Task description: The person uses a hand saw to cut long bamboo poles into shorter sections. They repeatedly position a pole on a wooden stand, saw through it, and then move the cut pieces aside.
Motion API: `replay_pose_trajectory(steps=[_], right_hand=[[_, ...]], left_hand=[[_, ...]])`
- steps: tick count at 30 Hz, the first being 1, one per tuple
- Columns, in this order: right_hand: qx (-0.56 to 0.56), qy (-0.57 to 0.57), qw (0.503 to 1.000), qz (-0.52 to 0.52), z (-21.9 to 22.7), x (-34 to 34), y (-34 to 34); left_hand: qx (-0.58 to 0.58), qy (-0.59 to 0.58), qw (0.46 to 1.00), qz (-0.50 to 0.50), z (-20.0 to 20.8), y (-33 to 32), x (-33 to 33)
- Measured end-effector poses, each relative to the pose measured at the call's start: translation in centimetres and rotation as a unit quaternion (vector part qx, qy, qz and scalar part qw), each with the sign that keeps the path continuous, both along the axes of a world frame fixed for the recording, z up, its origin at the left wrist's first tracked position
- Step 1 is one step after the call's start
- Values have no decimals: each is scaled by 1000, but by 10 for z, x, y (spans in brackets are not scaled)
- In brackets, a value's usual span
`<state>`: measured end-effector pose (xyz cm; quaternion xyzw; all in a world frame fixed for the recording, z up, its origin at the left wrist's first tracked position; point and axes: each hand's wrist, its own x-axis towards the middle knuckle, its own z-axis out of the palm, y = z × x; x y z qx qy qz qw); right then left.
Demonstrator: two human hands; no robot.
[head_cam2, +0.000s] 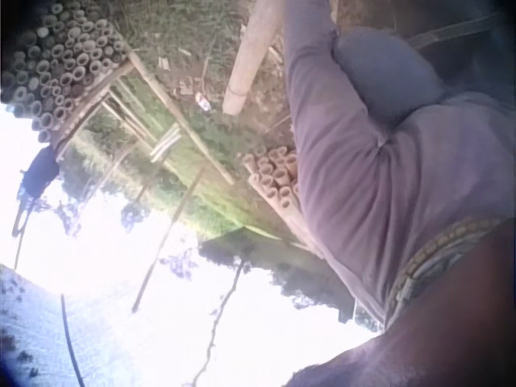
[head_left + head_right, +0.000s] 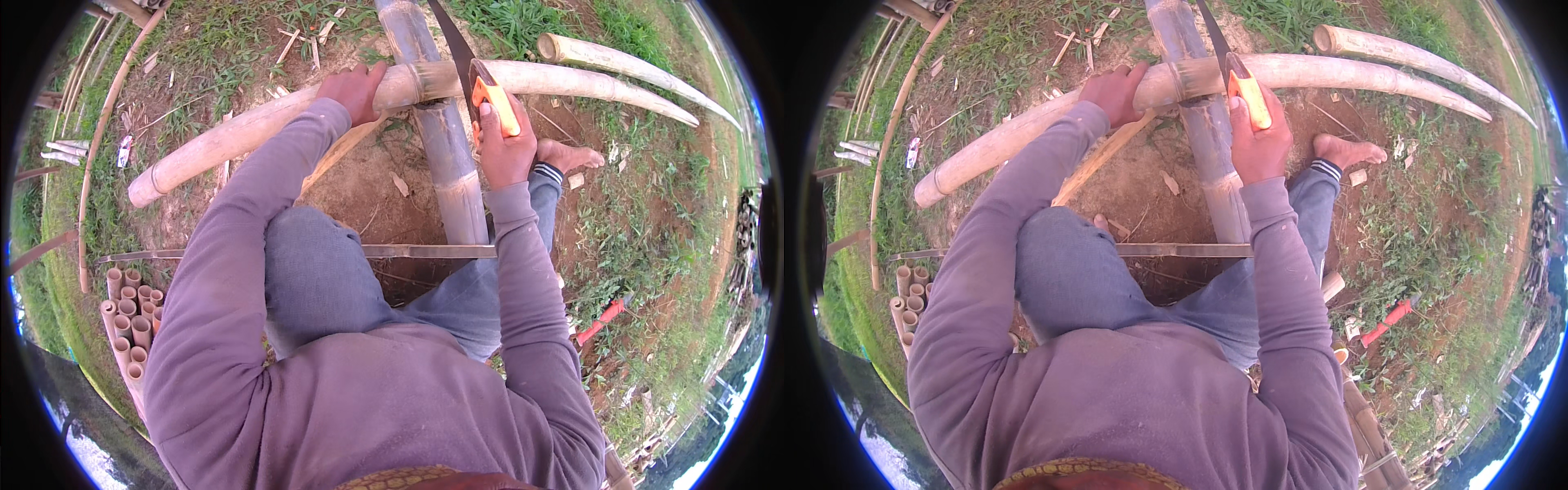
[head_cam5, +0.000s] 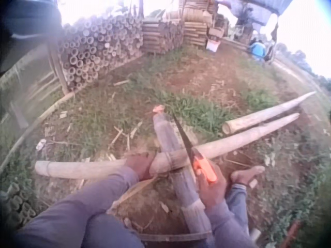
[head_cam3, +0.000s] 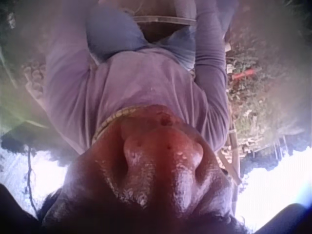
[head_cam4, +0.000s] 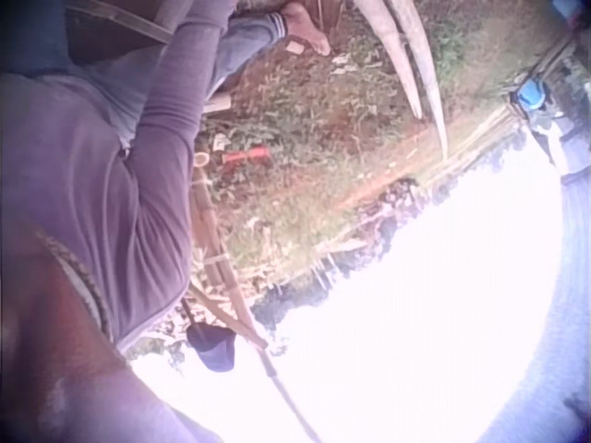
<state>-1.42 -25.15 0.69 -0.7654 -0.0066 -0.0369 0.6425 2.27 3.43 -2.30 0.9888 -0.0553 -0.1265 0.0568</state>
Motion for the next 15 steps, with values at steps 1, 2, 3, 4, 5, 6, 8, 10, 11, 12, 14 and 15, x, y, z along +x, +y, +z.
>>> replay_pose_trajectory(steps=[1,2,3,4,5,6,8,10,11,12,14,15], right_hand=[[43,34,999,-2,7,-13,-8],[89,69,994,-2,16,-27,-11],[24,33,999,-11,18,-60,-27],[-19,10,1000,-9,21,-94,-44],[-73,-12,997,-16,30,-130,-63],[-67,-11,998,-17,33,-146,-68],[-21,-1,1000,-18,39,-162,-64],[-28,-39,998,-26,21,-130,-51],[-74,-83,993,-33,-3,-79,-37],[-52,-51,997,-26,-6,-23,-16],[-34,-31,999,-16,-3,14,2],[-42,-39,998,-16,-5,13,1]], left_hand=[[0,-1,1000,-2,1,1,0],[4,-3,1000,-1,1,7,1],[1,-1,1000,1,-3,9,-1],[6,1,1000,6,-5,11,-4],[2,1,1000,5,-6,9,-1],[6,0,1000,5,-6,8,0],[4,-8,1000,1,-7,7,1],[3,-17,1000,-3,-9,5,3],[3,-20,1000,-5,-13,4,3],[4,-29,1000,-8,-13,1,5],[5,-3,1000,-5,-4,-4,3],[6,14,1000,-3,-1,-6,0]])
